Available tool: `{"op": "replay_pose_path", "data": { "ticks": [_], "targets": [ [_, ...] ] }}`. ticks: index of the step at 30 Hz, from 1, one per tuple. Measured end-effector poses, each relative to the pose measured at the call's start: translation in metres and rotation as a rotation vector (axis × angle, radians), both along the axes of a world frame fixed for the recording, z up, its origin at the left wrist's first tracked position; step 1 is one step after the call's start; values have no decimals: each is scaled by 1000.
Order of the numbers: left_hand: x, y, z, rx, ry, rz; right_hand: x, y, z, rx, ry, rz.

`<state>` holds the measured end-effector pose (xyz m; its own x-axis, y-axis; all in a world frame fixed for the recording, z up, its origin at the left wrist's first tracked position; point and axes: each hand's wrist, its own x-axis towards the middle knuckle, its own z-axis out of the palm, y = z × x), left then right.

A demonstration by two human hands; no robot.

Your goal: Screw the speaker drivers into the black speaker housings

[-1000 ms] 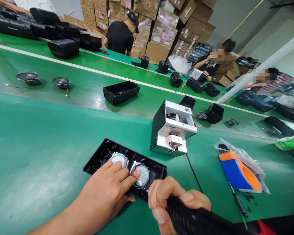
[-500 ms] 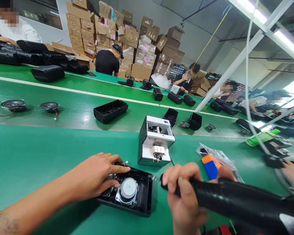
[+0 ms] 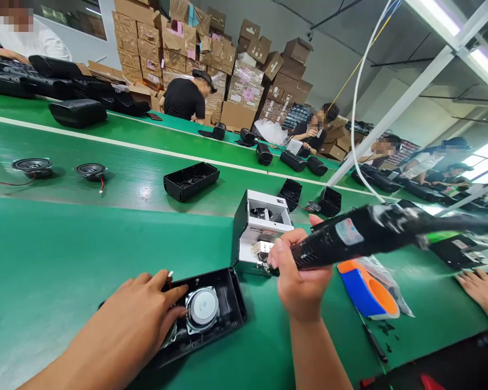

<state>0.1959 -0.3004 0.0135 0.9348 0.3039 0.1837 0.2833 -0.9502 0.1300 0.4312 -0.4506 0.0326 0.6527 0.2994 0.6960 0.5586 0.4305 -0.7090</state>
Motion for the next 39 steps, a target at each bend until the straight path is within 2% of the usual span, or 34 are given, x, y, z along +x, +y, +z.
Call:
{"op": "replay_pose_path", "data": {
  "ticks": [3, 6, 8, 11, 14, 16, 20, 23, 33, 39],
  "targets": [
    [-7, -10, -3, 23, 197, 120, -11, -8, 6, 2, 40, 14],
    [-9, -21, -10, -115, 256, 178, -29, -21, 15, 86, 61, 8],
    [-9, -31, -17, -234, 218, 161, -41, -31, 20, 112, 104, 36],
    [-11, -51, -30, -386, 86, 64, -58, -41, 22, 49, 125, 144],
    [-14, -69, -42, -478, -21, 11, -71, -40, 15, -5, 83, 229],
    [-16, -76, -46, -516, -48, 31, -80, -34, 9, 27, 65, 218],
    [-16, -77, -45, -560, -70, 45, -93, -23, 0, 82, 65, 173],
    [-15, -76, -41, -562, -59, 30, -94, -23, -5, 61, 80, 175],
    [-16, -77, -40, -553, -41, 50, -87, -27, -26, 29, 134, 257],
    [-16, -77, -37, -584, -1, 65, -81, -26, -28, 18, 159, 323]
  ]
}}
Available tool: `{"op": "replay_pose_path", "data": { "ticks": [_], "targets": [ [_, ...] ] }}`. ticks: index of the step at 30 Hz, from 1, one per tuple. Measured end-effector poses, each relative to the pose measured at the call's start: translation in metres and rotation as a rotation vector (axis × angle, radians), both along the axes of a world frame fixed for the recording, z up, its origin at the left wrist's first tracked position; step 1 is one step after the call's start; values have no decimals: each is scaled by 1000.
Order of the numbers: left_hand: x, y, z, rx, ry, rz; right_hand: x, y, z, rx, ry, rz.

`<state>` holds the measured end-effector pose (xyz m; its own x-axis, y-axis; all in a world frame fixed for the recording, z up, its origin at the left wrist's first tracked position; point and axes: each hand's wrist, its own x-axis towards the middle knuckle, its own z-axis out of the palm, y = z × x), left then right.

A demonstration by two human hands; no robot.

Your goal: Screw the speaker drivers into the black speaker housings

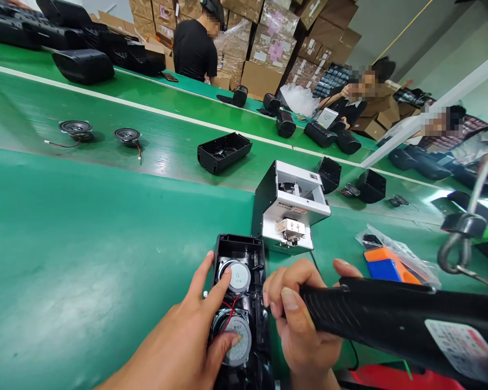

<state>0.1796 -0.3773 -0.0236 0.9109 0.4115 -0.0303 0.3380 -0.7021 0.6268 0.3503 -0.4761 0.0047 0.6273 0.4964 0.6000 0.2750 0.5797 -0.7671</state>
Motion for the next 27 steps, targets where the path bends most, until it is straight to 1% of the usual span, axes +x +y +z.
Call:
{"op": "replay_pose_path", "data": {
  "ticks": [3, 7, 14, 19, 22, 24, 27],
  "targets": [
    [2, -1, 4, -39, 45, 19, 5, 2, 2, -33, 22, 40],
    [4, -4, 8, -106, 98, 82, 10, 6, 6, -96, 78, 84],
    [3, -6, 7, -133, 86, 110, 20, 14, 5, -155, 145, 199],
    [2, -3, 6, -117, 72, 95, 25, 18, 4, -170, 153, 235],
    [2, -4, 6, -113, 67, 96, 25, 18, 4, -177, 123, 205],
    [3, -6, 7, -109, 66, 114, 23, 17, 3, -154, 96, 198],
    [4, -10, 8, -88, 62, 169, 20, 14, -1, -110, 78, 232]
  ]
}}
